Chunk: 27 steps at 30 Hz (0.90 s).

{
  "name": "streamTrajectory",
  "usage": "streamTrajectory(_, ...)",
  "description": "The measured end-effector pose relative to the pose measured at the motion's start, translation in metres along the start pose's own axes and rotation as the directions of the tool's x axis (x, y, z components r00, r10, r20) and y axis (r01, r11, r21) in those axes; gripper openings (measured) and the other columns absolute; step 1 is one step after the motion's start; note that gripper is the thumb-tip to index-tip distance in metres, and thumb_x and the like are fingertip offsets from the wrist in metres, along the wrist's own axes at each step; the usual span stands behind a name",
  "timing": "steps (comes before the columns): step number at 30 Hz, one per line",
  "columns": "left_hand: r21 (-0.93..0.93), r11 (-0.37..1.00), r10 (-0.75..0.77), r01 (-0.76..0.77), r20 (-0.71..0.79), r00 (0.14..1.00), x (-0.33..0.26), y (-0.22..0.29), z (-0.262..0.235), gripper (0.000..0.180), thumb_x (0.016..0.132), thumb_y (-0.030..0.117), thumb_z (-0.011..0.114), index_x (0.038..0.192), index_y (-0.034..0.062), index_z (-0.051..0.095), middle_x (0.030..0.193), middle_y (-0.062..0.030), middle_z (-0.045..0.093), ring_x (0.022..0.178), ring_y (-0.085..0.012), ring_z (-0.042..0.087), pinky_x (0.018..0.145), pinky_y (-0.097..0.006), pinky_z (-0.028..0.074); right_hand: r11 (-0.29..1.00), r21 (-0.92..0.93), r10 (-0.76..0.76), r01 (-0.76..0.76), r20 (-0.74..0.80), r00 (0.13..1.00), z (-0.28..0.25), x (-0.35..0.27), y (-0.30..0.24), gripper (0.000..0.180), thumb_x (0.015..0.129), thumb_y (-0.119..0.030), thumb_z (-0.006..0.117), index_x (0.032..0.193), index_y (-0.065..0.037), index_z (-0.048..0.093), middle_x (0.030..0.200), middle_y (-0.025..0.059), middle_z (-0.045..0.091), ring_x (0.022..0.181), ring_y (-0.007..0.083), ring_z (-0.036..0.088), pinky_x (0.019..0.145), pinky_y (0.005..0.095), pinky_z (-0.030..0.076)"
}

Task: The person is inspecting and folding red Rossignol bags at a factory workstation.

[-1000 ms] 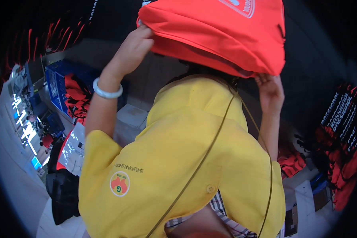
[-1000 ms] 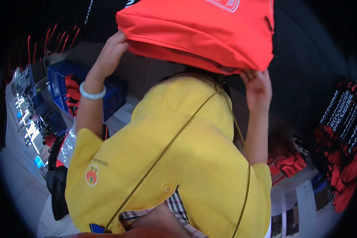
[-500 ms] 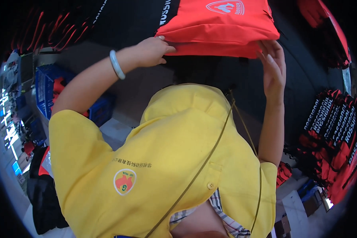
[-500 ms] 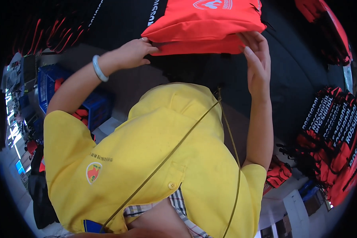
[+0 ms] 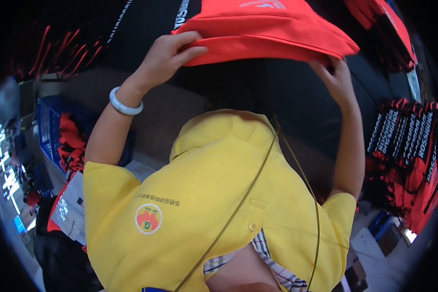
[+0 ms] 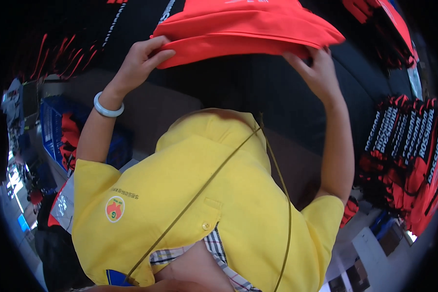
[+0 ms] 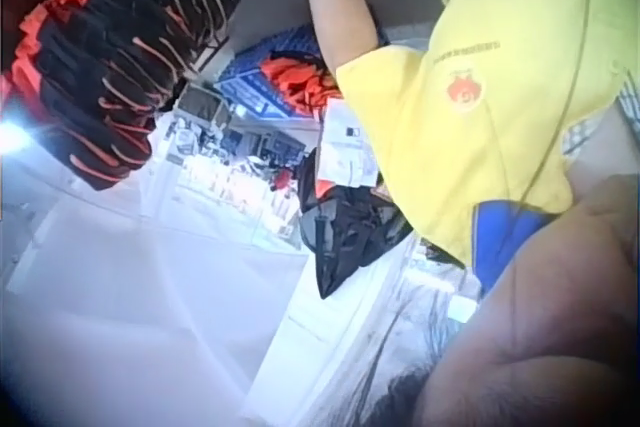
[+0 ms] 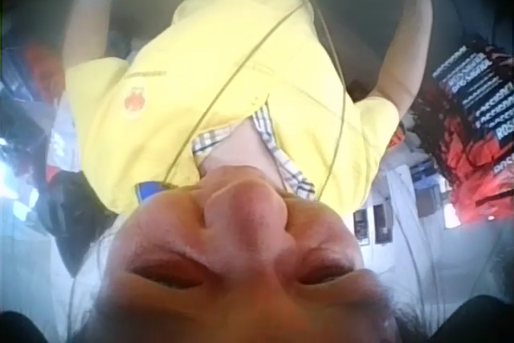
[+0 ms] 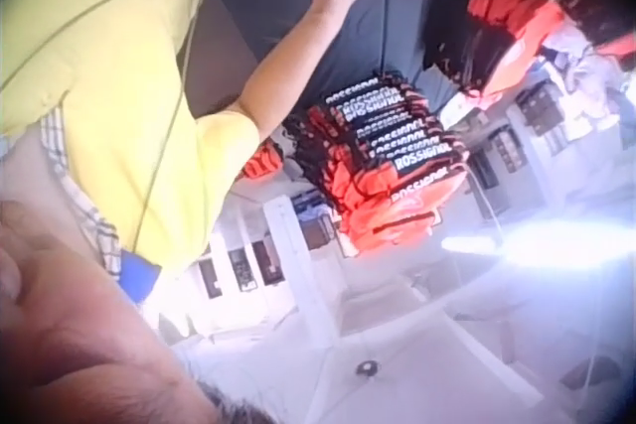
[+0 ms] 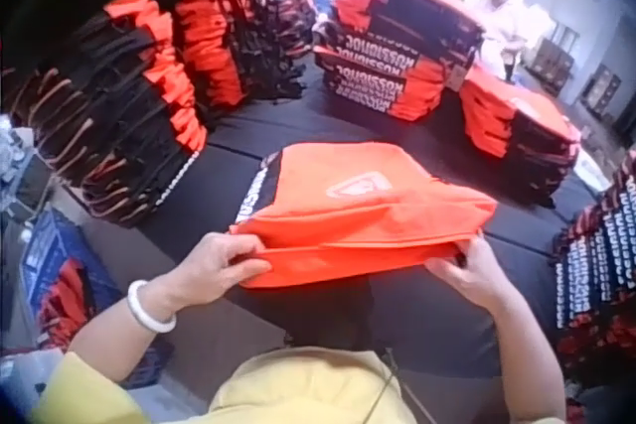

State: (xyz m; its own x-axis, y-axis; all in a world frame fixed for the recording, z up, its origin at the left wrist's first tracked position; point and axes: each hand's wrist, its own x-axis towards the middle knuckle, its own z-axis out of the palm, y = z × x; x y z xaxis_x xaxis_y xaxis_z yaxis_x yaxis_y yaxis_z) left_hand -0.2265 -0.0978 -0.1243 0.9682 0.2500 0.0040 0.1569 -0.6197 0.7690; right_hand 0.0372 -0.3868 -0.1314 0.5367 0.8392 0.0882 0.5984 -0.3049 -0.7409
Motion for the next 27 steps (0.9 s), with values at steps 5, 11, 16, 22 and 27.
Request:
streamTrajectory(5, -0.220, 0.974, 0.062, -0.052, 0.039, 0.997, 0.012, 0.050, -0.011, 0.025, 0.094, 0.023, 0.059, 0.097, -0.0025, 0.063, 0.074, 0.0030, 0.056, 0.069, -0.0042, 0.051, 0.065, -0.020, 0.043, 0.980, 0.182, 0.058, -0.079, 0.115, 0.992, -0.017, 0.004, 0.018, 0.026, 0.092, -0.020, 0.064, 0.108, 0.001, 0.065, 0.092, 0.0019, 0.066, 0.085, 0.0079, 0.058, 0.080, 0.0241, 0.046)
streamTrajectory(11, -0.375, 0.895, -0.162, 0.240, 0.229, 0.960, 0.022, 0.055, -0.013, 0.034, 0.096, 0.032, 0.057, 0.099, -0.0013, 0.064, 0.077, 0.0008, 0.059, 0.072, -0.0061, 0.053, 0.068, -0.021, 0.044, 0.934, 0.278, 0.198, -0.225, 0.121, 0.973, -0.020, 0.000, 0.039, 0.033, 0.091, -0.024, 0.065, 0.113, 0.001, 0.062, 0.097, 0.0013, 0.066, 0.089, 0.0095, 0.058, 0.082, 0.0243, 0.045)
streamTrajectory(16, -0.114, 0.986, -0.050, 0.123, 0.500, 0.865, 0.022, 0.058, -0.052, 0.026, 0.094, 0.030, 0.059, 0.091, 0.0039, 0.057, 0.081, 0.0049, 0.051, 0.077, -0.0032, 0.046, 0.070, -0.019, 0.039, 0.877, 0.333, 0.289, -0.345, 0.206, 0.935, -0.027, -0.017, 0.055, 0.042, 0.089, -0.031, 0.067, 0.118, -0.002, 0.058, 0.101, 0.0008, 0.064, 0.091, 0.0080, 0.057, 0.082, 0.0253, 0.044)
streamTrajectory(22, -0.431, 0.895, -0.015, 0.117, 0.233, 0.972, 0.013, 0.054, -0.064, 0.024, 0.094, 0.024, 0.060, 0.106, 0.0027, 0.058, 0.092, 0.0021, 0.059, 0.087, -0.0033, 0.054, 0.079, -0.019, 0.044, 0.815, 0.473, 0.243, -0.334, 0.243, 0.939, -0.054, -0.008, 0.042, 0.028, 0.093, -0.025, 0.062, 0.108, -0.002, 0.062, 0.092, -0.0022, 0.062, 0.084, 0.0045, 0.055, 0.076, 0.0208, 0.042)
streamTrajectory(27, -0.746, 0.659, -0.243, 0.095, -0.092, 0.966, 0.024, 0.018, -0.069, 0.031, 0.096, 0.024, 0.056, 0.118, 0.0022, 0.060, 0.106, -0.0048, 0.066, 0.095, -0.0106, 0.063, 0.084, -0.025, 0.050, 0.913, 0.408, -0.029, -0.023, 0.121, 0.992, -0.064, -0.008, 0.002, 0.024, 0.092, -0.017, 0.058, 0.111, -0.002, 0.059, 0.105, 0.0030, 0.057, 0.096, 0.0094, 0.052, 0.085, 0.0227, 0.041)
